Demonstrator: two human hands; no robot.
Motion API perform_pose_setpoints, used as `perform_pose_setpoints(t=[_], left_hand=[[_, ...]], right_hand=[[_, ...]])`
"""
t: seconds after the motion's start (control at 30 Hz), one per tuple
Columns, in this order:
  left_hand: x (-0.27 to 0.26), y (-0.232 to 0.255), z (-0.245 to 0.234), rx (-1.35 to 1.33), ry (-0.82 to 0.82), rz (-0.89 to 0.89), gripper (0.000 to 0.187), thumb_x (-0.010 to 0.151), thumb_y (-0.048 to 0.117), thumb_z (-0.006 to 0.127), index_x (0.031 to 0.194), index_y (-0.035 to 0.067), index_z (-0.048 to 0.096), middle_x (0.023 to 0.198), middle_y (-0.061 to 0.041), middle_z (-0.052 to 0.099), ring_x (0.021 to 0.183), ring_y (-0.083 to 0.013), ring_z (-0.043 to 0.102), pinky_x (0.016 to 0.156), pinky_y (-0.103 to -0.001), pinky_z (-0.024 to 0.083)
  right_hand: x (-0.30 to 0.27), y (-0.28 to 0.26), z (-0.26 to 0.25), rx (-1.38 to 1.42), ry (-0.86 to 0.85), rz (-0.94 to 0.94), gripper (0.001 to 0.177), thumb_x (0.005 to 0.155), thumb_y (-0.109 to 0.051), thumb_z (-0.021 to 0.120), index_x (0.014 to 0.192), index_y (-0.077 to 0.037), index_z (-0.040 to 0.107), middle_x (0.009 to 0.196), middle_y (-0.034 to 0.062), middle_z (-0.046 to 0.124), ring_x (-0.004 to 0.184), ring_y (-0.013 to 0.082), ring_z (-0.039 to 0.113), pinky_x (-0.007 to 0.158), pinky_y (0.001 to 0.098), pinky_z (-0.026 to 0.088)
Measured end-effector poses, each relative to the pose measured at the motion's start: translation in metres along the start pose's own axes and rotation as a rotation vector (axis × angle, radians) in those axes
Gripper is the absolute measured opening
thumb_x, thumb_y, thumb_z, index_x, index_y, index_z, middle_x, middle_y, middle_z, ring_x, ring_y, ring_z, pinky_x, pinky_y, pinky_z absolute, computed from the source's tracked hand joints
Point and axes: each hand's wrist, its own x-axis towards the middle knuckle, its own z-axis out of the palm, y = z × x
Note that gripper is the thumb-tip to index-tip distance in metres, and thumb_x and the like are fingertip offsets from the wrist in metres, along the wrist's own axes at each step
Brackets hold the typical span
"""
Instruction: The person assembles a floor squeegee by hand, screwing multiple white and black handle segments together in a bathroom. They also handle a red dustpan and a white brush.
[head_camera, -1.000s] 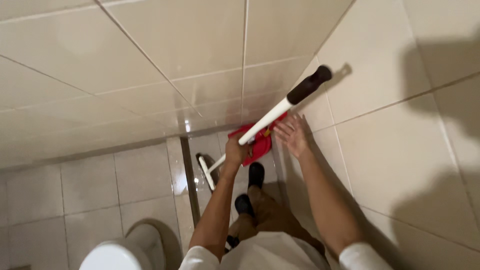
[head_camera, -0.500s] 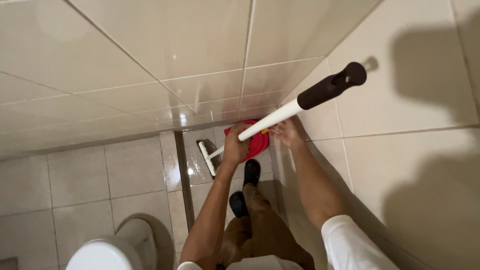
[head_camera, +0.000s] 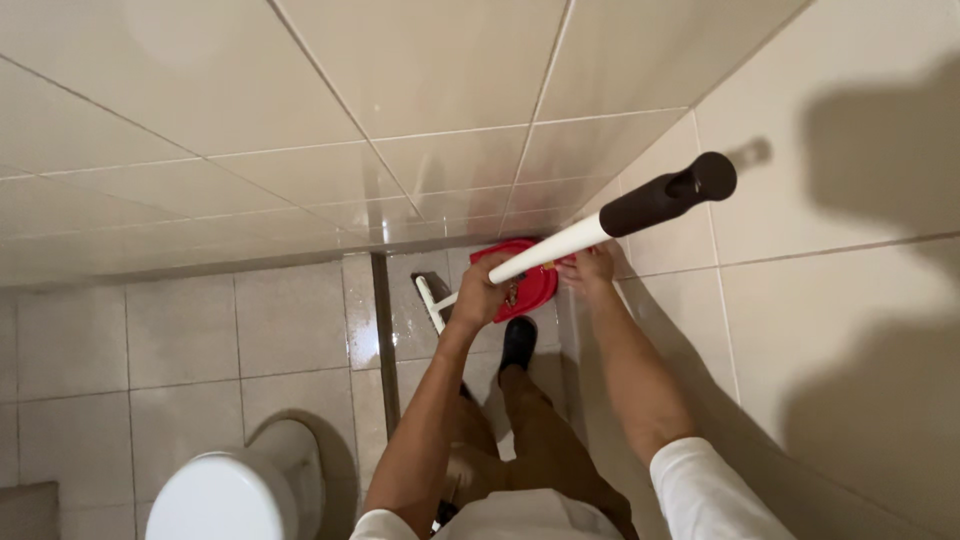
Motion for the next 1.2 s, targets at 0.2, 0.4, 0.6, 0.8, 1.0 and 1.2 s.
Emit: perform_pose_setpoints(t=[0.2,0.4,0.6,0.8,1.0,1.2], left_hand=[[-0.018,-0.001,-0.02,0.259,0.012,0.17,0.033,0.087,-0.011,0.063,0.118,0.0,0.071,0.097,-0.012,0.075,0.085,-0.0183,0.069,0.076,-0.031,0.055],[-0.047,-0.004,-0.057,0.329,-0.034,0.233,0.04,0.086,-0.008,0.06,0.124,0.0,0.069,0.109,-0.015,0.076,0.101,-0.022,0.07,0.093,-0.031,0.053],[-0.077,-0.001,-0.085,0.409,-0.085,0.171,0.042,0.085,-0.005,0.062,0.126,0.002,0.067,0.11,-0.015,0.075,0.102,-0.0217,0.07,0.093,-0.032,0.053],[-0.104,0.025,-0.086,0.416,-0.225,0.116,0.041,0.083,-0.003,0.063,0.123,0.005,0.069,0.112,-0.016,0.075,0.105,-0.0242,0.071,0.093,-0.034,0.054],[-0.115,0.027,-0.074,0.51,-0.349,0.24,0.052,0.076,-0.012,0.056,0.124,0.003,0.069,0.127,-0.019,0.069,0.119,-0.0321,0.066,0.104,-0.037,0.048],[-0.123,0.019,-0.062,0.579,-0.399,0.277,0.055,0.073,-0.014,0.056,0.123,0.003,0.069,0.13,-0.018,0.067,0.124,-0.0345,0.061,0.108,-0.038,0.046]], right_hand=[[-0.03,0.022,-0.012,0.201,-0.123,0.04,0.051,0.099,-0.035,0.062,0.147,-0.022,0.049,0.121,0.0136,0.072,0.103,0.0278,0.075,0.087,0.0493,0.061],[-0.089,0.063,-0.028,0.274,-0.19,0.089,0.055,0.1,-0.044,0.053,0.151,-0.031,0.036,0.131,0.0119,0.068,0.122,0.0329,0.066,0.09,0.0742,0.046],[-0.148,0.117,-0.019,0.486,-0.053,0.068,0.054,0.101,-0.046,0.048,0.152,-0.034,0.036,0.137,0.0088,0.067,0.131,0.0295,0.061,0.097,0.0819,0.039],[-0.179,0.171,-0.024,0.661,-0.053,0.004,0.061,0.1,-0.05,0.052,0.154,-0.034,0.03,0.146,0.0083,0.057,0.145,0.0258,0.043,0.102,0.0856,0.033],[-0.184,0.207,-0.041,0.651,-0.002,0.03,0.063,0.101,-0.056,0.044,0.155,-0.032,0.024,0.148,0.0082,0.058,0.147,0.025,0.043,0.104,0.0843,0.035],[-0.198,0.241,-0.056,0.754,-0.006,0.003,0.06,0.101,-0.053,0.047,0.153,-0.034,0.026,0.148,0.0066,0.056,0.147,0.0286,0.039,0.103,0.0868,0.031]])
